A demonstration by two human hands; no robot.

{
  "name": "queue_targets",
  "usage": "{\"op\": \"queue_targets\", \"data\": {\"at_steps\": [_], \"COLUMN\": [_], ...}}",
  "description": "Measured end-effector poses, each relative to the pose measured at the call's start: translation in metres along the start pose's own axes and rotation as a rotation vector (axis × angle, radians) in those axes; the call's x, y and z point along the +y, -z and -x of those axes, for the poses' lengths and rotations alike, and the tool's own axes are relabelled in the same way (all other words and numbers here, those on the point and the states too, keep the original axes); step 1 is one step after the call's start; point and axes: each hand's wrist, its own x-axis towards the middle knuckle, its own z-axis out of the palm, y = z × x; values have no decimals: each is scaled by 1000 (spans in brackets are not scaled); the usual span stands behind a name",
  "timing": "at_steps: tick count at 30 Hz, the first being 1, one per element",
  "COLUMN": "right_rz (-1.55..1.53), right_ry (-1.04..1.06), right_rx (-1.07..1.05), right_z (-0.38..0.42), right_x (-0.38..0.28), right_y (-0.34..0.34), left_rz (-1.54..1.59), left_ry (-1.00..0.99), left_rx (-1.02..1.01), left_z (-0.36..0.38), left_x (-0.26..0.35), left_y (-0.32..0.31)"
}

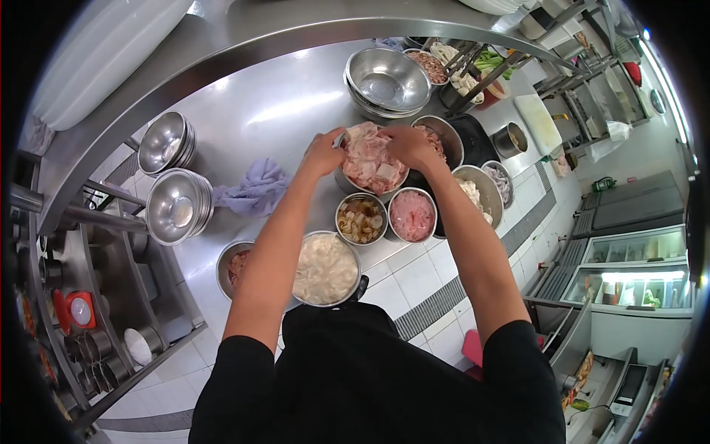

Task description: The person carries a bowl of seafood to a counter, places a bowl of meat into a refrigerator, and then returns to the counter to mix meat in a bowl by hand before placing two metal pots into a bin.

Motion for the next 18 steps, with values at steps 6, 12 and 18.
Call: {"op": "queue_targets", "data": {"at_steps": [6,12,18], "right_rz": [-58,-85,96], "right_ry": [-351,-298,-193], "right_rx": [-135,177,-89], "right_z": [67,29,-3], "right_x": [-38,-54,-43], "right_y": [11,-24,6], "left_rz": [-73,-78,-386], "left_ry": [-50,-17,-9], "left_rx": [-238,-296,-113], "left_z": [0,5,32], "left_x": [30,36,-5], "left_y": [14,23,71]}}
